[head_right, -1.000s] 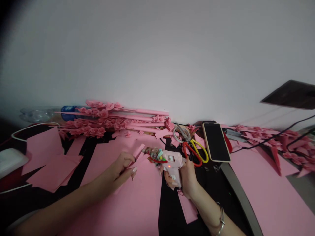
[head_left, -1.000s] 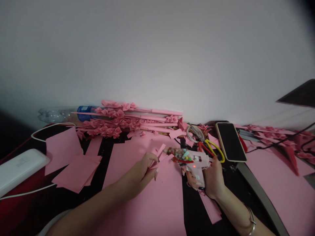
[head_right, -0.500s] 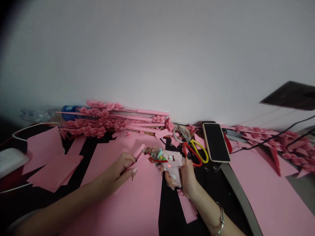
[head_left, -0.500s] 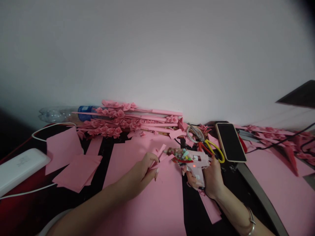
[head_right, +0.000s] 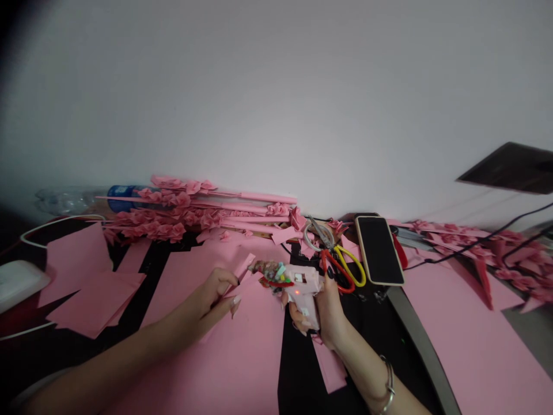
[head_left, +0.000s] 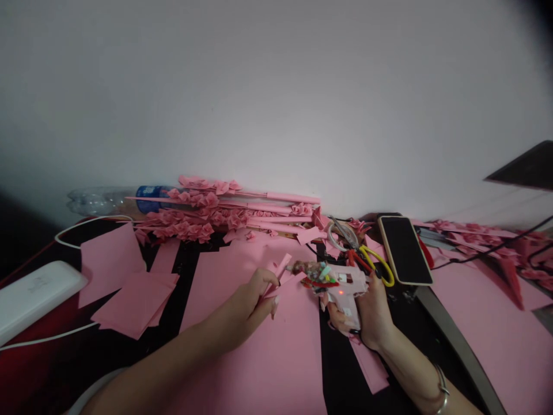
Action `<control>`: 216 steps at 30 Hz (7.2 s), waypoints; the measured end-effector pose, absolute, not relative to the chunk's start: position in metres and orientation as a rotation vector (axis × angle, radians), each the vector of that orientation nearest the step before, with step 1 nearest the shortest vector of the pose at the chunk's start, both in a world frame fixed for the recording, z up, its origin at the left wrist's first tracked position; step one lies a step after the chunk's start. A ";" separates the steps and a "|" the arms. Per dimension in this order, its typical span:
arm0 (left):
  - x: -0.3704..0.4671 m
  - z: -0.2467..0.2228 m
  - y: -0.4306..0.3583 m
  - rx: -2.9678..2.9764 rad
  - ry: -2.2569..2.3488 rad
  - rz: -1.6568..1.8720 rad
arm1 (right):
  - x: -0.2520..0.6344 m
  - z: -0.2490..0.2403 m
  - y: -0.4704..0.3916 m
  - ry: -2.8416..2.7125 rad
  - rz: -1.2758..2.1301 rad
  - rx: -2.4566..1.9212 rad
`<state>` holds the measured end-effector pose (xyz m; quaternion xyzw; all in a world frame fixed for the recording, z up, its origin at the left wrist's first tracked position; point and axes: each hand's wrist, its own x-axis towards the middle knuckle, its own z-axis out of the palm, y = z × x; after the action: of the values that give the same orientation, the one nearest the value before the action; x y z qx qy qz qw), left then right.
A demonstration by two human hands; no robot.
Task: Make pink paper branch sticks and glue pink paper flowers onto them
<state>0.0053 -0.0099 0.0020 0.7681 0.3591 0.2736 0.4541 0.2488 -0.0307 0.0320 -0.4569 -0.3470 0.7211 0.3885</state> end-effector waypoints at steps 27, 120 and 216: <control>0.013 0.020 -0.010 1.274 0.724 0.637 | 0.255 0.024 -0.030 -1.015 1.780 -0.923; 0.005 -0.008 -0.011 1.764 0.796 0.717 | 0.247 0.024 -0.040 -1.218 1.486 -1.218; 0.015 0.007 -0.008 1.092 0.475 0.752 | 0.245 0.027 -0.039 -1.303 1.405 -1.289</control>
<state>0.0149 -0.0077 0.0074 0.5021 0.2182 0.3456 0.7621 0.2455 -0.0387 0.0272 -0.5104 -0.5160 0.5567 0.4042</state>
